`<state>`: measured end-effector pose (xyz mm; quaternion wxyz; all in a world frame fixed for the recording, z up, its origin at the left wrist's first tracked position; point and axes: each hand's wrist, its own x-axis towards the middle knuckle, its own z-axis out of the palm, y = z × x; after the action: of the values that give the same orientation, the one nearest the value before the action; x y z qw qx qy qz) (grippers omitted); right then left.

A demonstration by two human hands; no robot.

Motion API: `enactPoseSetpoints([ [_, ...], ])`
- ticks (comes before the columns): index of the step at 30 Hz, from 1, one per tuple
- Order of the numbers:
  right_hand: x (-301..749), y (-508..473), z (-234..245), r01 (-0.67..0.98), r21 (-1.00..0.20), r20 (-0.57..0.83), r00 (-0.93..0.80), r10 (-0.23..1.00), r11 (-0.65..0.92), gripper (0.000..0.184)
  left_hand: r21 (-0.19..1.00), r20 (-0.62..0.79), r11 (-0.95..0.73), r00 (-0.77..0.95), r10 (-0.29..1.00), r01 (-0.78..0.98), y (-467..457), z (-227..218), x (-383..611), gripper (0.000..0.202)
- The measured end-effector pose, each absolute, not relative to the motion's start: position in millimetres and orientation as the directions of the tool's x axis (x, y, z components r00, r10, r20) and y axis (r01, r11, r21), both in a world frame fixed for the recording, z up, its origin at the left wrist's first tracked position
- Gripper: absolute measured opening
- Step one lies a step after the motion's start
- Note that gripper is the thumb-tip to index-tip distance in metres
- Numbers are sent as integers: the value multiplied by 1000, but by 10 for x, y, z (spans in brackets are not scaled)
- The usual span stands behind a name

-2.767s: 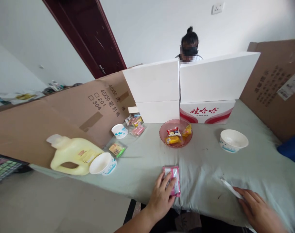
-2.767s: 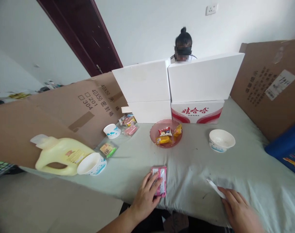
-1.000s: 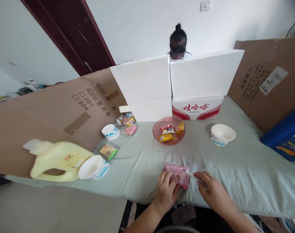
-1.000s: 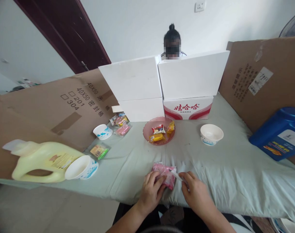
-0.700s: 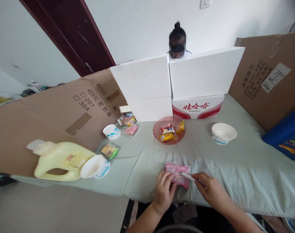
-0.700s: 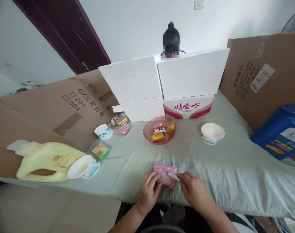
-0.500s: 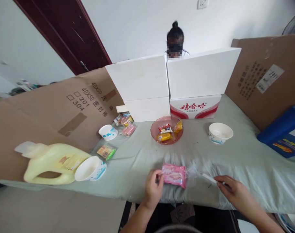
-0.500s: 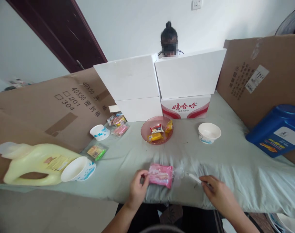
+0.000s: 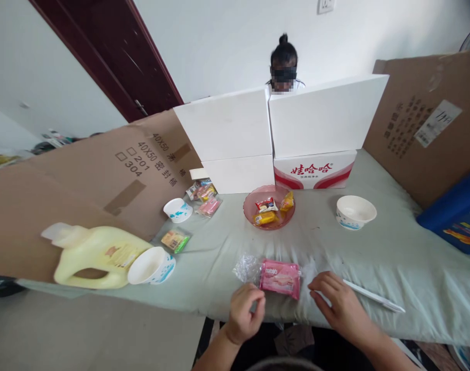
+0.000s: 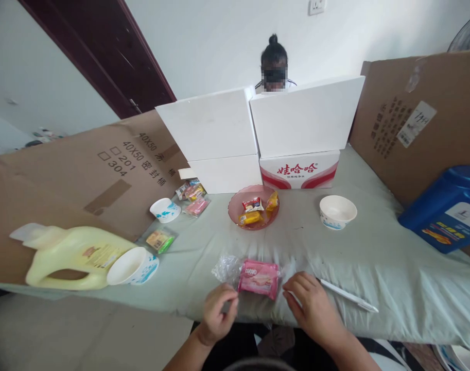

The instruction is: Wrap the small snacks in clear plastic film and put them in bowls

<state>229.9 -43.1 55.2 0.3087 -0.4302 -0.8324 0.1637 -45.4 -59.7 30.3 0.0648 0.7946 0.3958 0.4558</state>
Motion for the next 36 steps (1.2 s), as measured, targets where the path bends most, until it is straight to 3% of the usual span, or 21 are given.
enactPoseSetpoints([
  [2, 2101, -404, 554, 585, -549, 326, -508, 797, 597, 22, 442, 589, -715, 426, 687, 542, -589, 358, -317, 10],
  [4, 2007, -346, 473, 591, -543, 313, -517, 797, 597, 25, 406, 520, -688, 467, 715, 601, -520, 375, -247, 14],
  [8, 2019, -226, 239, 679, -493, 305, -451, 839, 544, 36, 309, 436, -497, 344, 832, 811, -319, 335, -303, 32],
  [11, 2060, -203, 144, 725, -490, 264, -407, 875, 484, 41, 254, 373, -417, 309, 875, 873, -230, 306, -380, 42],
  [16, 2099, -223, 165, 733, -565, 187, -334, 924, 379, 35, 279, 413, -424, 291, 863, 862, -231, 359, -403, 27],
  [18, 2128, -245, 240, 709, -601, 175, -333, 927, 368, 33, 314, 440, -405, 247, 863, 859, -270, 433, -432, 24],
  [20, 2166, -293, 371, 670, -632, 173, -369, 913, 390, 32, 383, 370, -418, 278, 886, 823, -331, 554, -497, 23],
  [22, 2198, -373, 555, 598, -678, 148, -459, 876, 428, 31, 534, 159, -437, 422, 893, 724, -407, 713, -576, 20],
  [24, 2211, -473, 753, 491, -753, 76, -596, 799, 438, 32, 714, -35, -386, 580, 814, 585, -469, 877, -625, 19],
  [27, 2178, -604, 955, 375, -852, -64, -767, 638, 365, 39, 828, -6, -296, 536, 844, 476, -456, 1021, -562, 13],
  [29, 2130, -642, 971, 369, -882, -152, -812, 564, 293, 39, 793, 122, -326, 391, 912, 514, -354, 1006, -433, 17],
  [31, 2078, -623, 894, 382, -895, -201, -806, 557, 229, 35, 703, 220, -408, 368, 903, 582, -209, 919, -280, 19],
  [34, 2026, -494, 674, 407, -893, -162, -691, 704, 193, 19, 518, 252, -543, 489, 835, 661, -22, 754, -101, 19],
  [36, 2024, -374, 505, 460, -866, -82, -518, 852, 196, 19, 415, 220, -573, 533, 817, 707, 34, 673, -50, 26],
])
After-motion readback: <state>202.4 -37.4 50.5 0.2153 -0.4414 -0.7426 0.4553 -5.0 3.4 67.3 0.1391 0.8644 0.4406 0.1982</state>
